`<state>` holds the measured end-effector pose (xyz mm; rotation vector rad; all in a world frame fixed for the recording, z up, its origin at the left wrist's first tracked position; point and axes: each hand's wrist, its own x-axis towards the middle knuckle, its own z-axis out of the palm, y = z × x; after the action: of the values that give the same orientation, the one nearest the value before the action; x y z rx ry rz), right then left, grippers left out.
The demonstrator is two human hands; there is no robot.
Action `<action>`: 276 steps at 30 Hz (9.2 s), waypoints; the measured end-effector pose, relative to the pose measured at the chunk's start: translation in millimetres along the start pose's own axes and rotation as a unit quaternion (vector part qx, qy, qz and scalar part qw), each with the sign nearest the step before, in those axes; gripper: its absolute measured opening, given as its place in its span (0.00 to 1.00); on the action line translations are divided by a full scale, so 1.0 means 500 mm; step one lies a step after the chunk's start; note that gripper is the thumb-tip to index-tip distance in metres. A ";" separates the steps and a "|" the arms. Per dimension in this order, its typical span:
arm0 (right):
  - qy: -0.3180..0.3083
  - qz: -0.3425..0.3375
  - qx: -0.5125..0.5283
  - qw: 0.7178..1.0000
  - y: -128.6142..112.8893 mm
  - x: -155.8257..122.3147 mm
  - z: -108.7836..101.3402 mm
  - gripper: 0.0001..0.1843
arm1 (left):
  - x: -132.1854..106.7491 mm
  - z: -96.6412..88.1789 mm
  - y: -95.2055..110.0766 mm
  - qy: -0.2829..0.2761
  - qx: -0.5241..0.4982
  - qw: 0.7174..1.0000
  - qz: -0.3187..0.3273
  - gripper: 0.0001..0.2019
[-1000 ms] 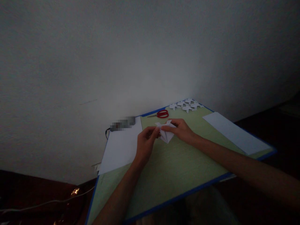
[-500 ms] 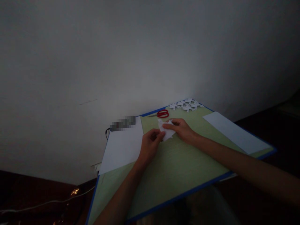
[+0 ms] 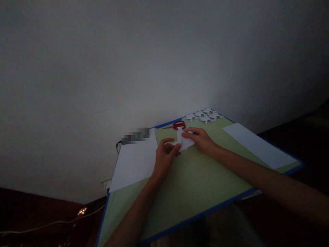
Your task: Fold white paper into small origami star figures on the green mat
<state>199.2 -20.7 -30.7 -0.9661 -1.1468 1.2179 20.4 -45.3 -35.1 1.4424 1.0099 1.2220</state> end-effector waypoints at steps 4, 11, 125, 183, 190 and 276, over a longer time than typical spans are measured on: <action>0.011 -0.007 0.009 1.000 0.007 0.007 -0.004 0.21 | 0.002 -0.004 -0.005 0.004 -0.055 0.998 -0.019 0.22; 0.012 -0.017 -0.001 1.000 0.012 0.008 -0.002 0.20 | 0.005 -0.007 -0.009 0.011 -0.075 0.997 -0.026 0.24; -0.057 -0.067 -0.133 0.987 -0.006 -0.008 -0.008 0.21 | 0.006 -0.003 0.005 0.010 -0.063 0.998 -0.010 0.19; 0.099 -0.113 -0.084 0.985 0.010 0.016 -0.020 0.14 | -0.002 0.000 -0.008 0.027 -0.094 0.995 -0.012 0.30; 0.074 -0.104 -0.065 0.990 0.002 0.008 -0.013 0.16 | 0.002 -0.001 -0.015 0.011 -0.105 0.991 -0.082 0.13; -0.113 -0.095 -0.174 0.974 0.009 0.000 -0.010 0.19 | 0.015 -0.021 0.009 0.019 0.068 0.996 0.048 0.13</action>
<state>203.3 -20.1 -36.1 -0.9653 -1.6348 1.0080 11.4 -37.1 -28.8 1.5934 1.0777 1.2751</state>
